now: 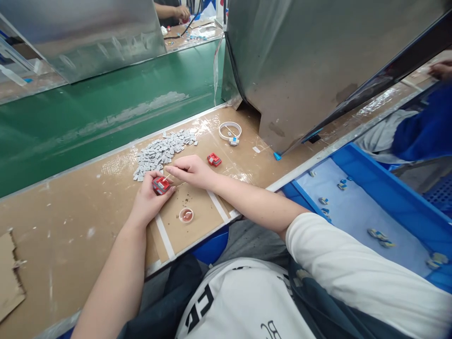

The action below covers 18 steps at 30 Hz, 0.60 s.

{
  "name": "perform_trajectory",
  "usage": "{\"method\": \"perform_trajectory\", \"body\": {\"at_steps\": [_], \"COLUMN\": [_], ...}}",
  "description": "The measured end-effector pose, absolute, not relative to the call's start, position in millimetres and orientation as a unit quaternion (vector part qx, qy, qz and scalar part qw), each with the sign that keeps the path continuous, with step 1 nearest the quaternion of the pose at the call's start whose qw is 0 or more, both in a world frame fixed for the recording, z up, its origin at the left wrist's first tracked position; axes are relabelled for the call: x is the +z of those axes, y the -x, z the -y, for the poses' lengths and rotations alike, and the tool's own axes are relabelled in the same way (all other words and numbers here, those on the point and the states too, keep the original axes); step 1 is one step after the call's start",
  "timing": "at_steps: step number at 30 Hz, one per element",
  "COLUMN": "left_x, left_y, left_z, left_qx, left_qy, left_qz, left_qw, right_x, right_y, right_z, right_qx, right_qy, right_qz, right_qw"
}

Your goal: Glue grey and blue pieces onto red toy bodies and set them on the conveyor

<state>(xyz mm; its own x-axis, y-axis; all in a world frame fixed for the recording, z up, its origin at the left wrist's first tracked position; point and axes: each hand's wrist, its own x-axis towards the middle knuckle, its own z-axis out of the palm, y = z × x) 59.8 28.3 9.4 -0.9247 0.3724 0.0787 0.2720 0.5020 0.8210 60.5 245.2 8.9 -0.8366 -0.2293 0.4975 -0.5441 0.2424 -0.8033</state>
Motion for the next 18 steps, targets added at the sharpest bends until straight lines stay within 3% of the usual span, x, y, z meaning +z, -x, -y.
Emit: {"method": "perform_trajectory", "body": {"at_steps": [12,18], "left_x": [10.1,8.7], "left_y": [-61.1,-60.6], "left_z": [-29.5,-29.9], "left_qx": [0.417,0.415], "left_qy": [-0.199,-0.199], "left_qz": [-0.886,-0.887], "left_qw": [0.030,0.029], "right_x": [12.9,9.5], "right_y": [-65.7,-63.2], "right_z": [-246.9,-243.5], "right_qx": [0.430,0.467], "right_qy": [-0.295,-0.300], "right_qz": [0.845,0.824], "right_qw": [0.122,0.115]}}
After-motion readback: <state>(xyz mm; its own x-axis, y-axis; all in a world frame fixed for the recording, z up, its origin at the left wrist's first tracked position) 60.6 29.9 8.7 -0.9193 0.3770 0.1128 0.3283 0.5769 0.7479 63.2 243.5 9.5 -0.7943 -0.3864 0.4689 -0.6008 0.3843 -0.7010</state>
